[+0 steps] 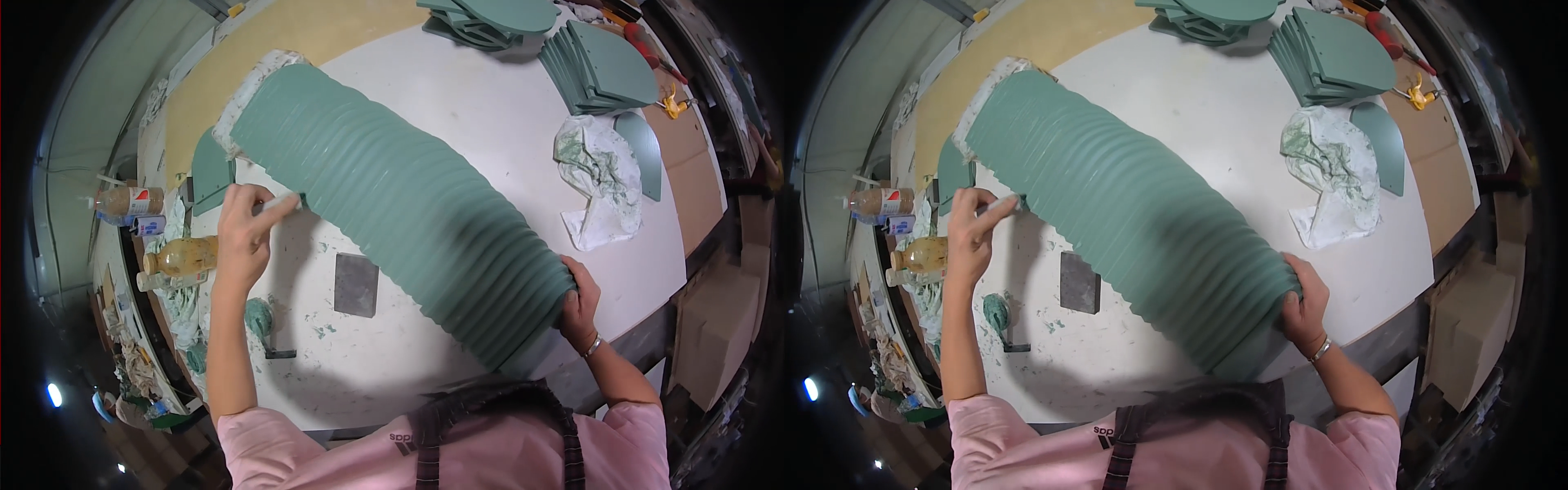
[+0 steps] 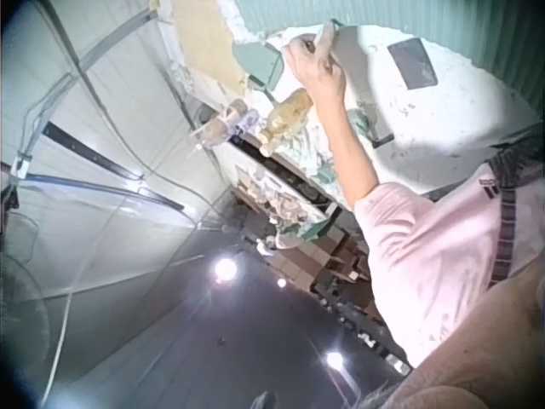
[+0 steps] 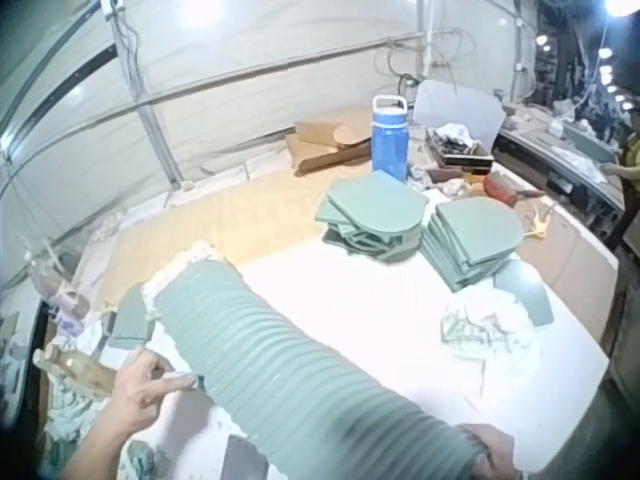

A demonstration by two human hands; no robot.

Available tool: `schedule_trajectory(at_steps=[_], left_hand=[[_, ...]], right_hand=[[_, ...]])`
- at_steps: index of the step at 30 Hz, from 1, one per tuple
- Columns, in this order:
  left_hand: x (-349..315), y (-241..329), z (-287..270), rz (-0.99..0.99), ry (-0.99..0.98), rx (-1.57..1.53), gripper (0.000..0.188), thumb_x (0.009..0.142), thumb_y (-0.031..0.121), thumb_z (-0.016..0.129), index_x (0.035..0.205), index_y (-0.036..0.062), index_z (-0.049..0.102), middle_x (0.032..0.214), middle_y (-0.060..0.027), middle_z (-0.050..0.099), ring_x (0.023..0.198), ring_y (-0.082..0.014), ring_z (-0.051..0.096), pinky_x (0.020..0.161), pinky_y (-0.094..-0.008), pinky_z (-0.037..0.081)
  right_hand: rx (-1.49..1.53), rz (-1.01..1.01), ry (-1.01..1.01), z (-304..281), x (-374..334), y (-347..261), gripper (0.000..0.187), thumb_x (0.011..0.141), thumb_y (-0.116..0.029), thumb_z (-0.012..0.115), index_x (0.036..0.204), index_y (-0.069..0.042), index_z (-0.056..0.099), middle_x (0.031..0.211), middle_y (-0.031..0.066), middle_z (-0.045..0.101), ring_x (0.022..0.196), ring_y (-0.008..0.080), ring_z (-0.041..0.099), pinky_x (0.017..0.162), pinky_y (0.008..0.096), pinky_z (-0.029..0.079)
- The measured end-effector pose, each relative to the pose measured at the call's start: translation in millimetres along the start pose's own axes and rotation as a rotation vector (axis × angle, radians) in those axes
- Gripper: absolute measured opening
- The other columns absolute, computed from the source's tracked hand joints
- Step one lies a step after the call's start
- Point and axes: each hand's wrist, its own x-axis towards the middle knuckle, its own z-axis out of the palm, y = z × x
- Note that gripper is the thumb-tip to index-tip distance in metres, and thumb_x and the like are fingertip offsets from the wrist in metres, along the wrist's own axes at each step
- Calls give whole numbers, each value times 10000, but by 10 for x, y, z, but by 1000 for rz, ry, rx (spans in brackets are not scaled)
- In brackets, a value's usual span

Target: The person wipes and cleans green foam parts at a workshop table. The person uses a cloth to wipe down the stacked foam objects, occasionally handling individual pieces to clean their edges and surfaces before placing them back into a stack.

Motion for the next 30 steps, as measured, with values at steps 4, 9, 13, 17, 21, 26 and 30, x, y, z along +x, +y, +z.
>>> schedule_trajectory(at_steps=[4, 9, 13, 17, 21, 26, 30], left_hand=[[189, 99, 106, -50, 199, -14, 525, 726, -135, 589, 1141, 145, 749, 895, -101, 545, 853, -295, 523, 758, -377, 456], [-176, 120, 196, -135, 133, -108, 482, 765, -101, 623, 1167, 138, 742, 876, -94, 536, 845, -282, 523, 755, -361, 449], [-354, 42, 51, -203, 137, -56, 472, 774, -99, 627, 1180, 116, 734, 885, -94, 544, 853, -270, 523, 757, -351, 449], [-60, 142, 177, -214, 250, -113, 434, 791, -92, 612, 1159, 104, 734, 897, -92, 549, 875, -263, 526, 776, -357, 451], [-306, 129, 81, -319, 131, -156, 400, 814, -79, 638, 1157, 100, 742, 896, -85, 551, 871, -248, 532, 776, -348, 448], [-16, 64, 184, -130, 248, -134, 373, 816, -64, 660, 1147, 91, 735, 898, -94, 571, 874, -265, 538, 773, -342, 448], [631, -70, 480, -24, 273, -100, 361, 823, -42, 657, 1159, 83, 694, 980, -114, 614, 941, -320, 555, 823, -403, 471]], right_hand=[[33, 4, -10, 44, -2, -25, 610, 959, -451, 448, 1209, 85, 594, 1041, 241, 660, 942, 357, 662, 853, 382, 503], [5, 22, 10, 11, -32, 0, 606, 962, -449, 438, 1198, 86, 598, 1028, 243, 657, 922, 356, 660, 846, 381, 502], [0, 19, 12, 48, -23, -46, 626, 959, -468, 438, 1197, 89, 599, 1029, 242, 659, 928, 351, 661, 851, 382, 502], [13, 24, 7, 66, -30, -10, 643, 959, -480, 435, 1200, 94, 598, 1032, 238, 663, 938, 347, 662, 857, 380, 501], [-1, 43, 20, 42, -48, 32, 658, 963, -493, 431, 1203, 97, 598, 1036, 239, 665, 948, 344, 664, 863, 377, 500], [2, 47, 5, 35, -30, -44, 671, 962, -508, 428, 1206, 92, 600, 1045, 244, 666, 954, 344, 665, 872, 379, 496], [-10, 50, 0, 64, -44, -17, 674, 968, -513, 420, 1207, 90, 600, 1048, 247, 665, 961, 347, 661, 874, 383, 495]])
